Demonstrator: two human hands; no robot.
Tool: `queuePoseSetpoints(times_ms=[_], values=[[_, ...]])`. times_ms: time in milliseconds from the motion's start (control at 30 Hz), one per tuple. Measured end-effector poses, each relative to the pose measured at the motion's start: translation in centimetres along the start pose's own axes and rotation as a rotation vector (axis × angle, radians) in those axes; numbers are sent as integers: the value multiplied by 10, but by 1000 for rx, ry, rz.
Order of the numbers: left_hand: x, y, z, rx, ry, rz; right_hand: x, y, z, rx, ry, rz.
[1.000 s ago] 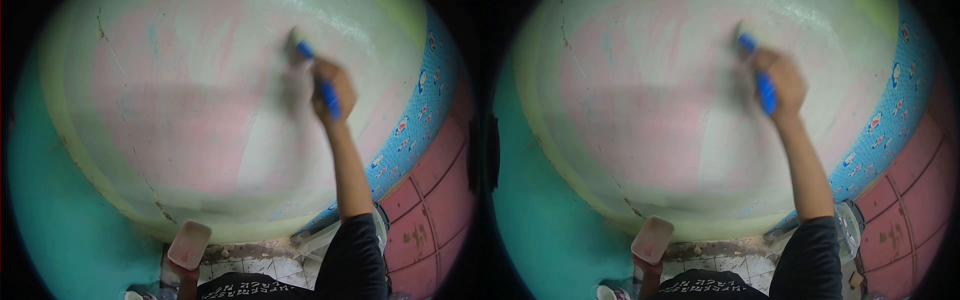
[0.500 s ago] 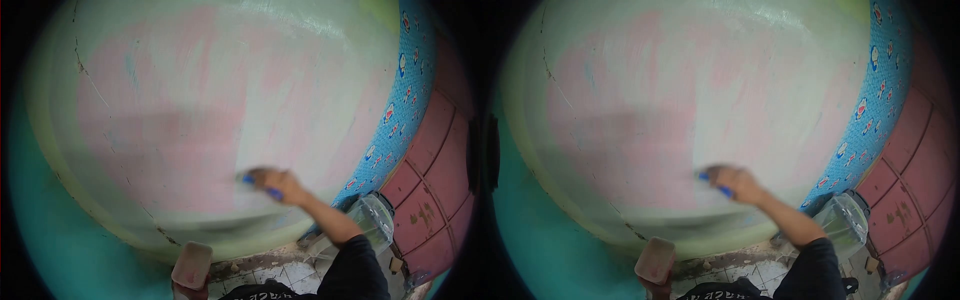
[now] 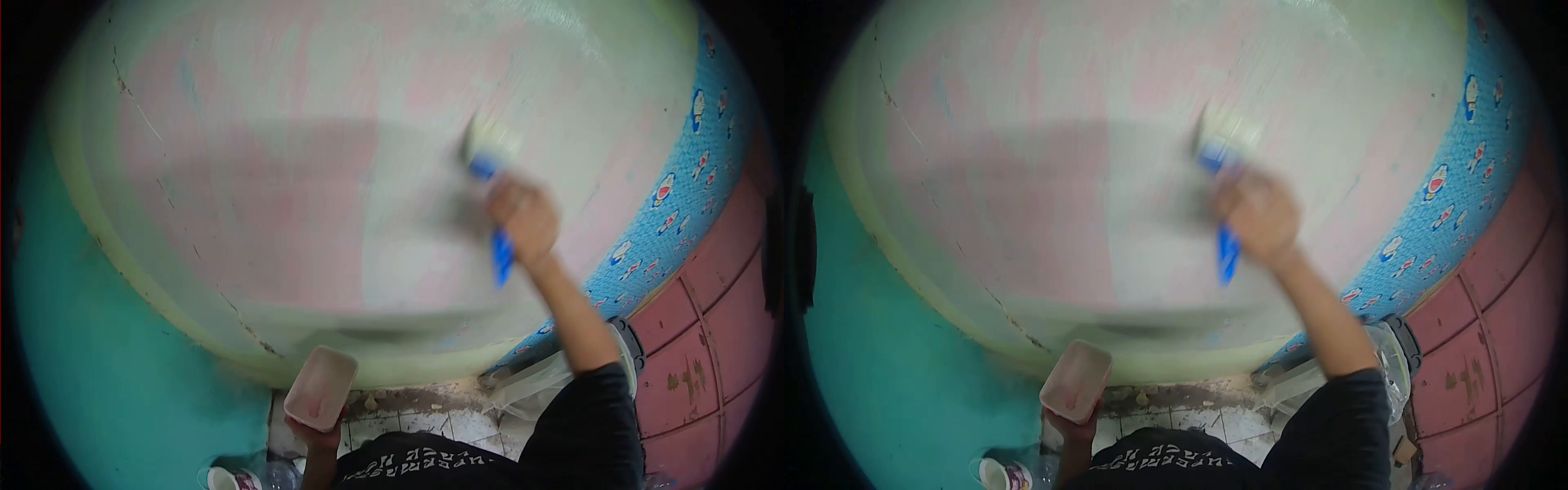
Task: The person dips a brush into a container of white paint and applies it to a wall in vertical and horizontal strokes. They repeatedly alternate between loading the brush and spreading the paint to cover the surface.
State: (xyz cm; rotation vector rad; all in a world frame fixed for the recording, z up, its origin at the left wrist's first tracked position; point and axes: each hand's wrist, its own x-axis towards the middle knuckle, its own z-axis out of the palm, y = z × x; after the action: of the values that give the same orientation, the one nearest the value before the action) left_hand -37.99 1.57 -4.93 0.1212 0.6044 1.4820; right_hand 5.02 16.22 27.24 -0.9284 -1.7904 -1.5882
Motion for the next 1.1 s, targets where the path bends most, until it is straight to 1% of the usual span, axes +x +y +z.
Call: queuePoseSetpoints(times_ms=[33, 67, 100, 167, 267, 333, 367, 400, 433, 467, 500, 533, 567, 633, 700, 767, 800, 833, 867, 900, 933, 1000, 1033, 1100], values=[[-2, -4, 3, 35, -26, 17, -25, -50, -3, 206, 66, -12], [-5, -9, 6, 1, -9, 15, -52, -95, -10, 369, -40, -20], [-7, -14, 10, -32, 4, 14, -76, -125, -20, 551, -97, -66], [-10, -25, 12, -65, 2, 10, -114, -172, -31, 712, -362, -63], [-11, -35, 12, -73, -30, 32, -132, -171, -25, 853, -392, -6], [-16, -48, 16, -106, -33, 57, -113, -121, -11, 994, -402, 63], [-19, -54, 14, -91, -68, 64, -81, -83, -18, 1013, -314, 212], [-20, -60, 9, -77, -100, 68, -70, -45, -11, 1043, -167, 279], [-22, -66, 5, -61, -130, 69, -43, -9, -22, 1013, -147, 369], [-24, -72, 0, -30, -123, 81, -27, 23, -26, 940, -73, 356], [-28, -78, 2, -74, -88, 70, -12, 45, -33, 802, 19, 338], [-32, -84, 7, -115, -49, 61, -6, 53, -39, 746, 165, 420], [-36, -88, 9, -155, -12, 52, 6, 53, -43, 718, 344, 415], [-39, -98, 4, -117, 16, 69, 0, 39, -42, 458, 421, 336], [-41, -105, 5, -46, 24, 103, -39, 4, -27, 437, 249, 300], [-45, -111, 10, 56, 36, 174, -84, -53, -17, 475, 146, 246], [-49, -113, 13, 201, 15, 254, -109, -85, -11, 537, 109, 219], [-51, -108, 19, 86, 59, 172, -126, -114, -10, 628, 73, 181], [-54, -104, 24, -34, 111, 97, -145, -139, -11, 739, -16, 166], [-57, -107, 30, 244, 154, 250, -163, -160, -13, 847, -105, 149], [-60, -113, 37, 523, 196, 400, -181, -177, -13, 915, -149, 188], [-64, -113, 38, 539, 193, 414, -197, -200, -14, 1049, -234, 265], [-65, -108, 34, 274, 145, 280, -199, -205, -15, 1104, -255, 367], [-66, -98, 25, -19, 31, 141, -198, -207, -22, 1209, -314, 578]])
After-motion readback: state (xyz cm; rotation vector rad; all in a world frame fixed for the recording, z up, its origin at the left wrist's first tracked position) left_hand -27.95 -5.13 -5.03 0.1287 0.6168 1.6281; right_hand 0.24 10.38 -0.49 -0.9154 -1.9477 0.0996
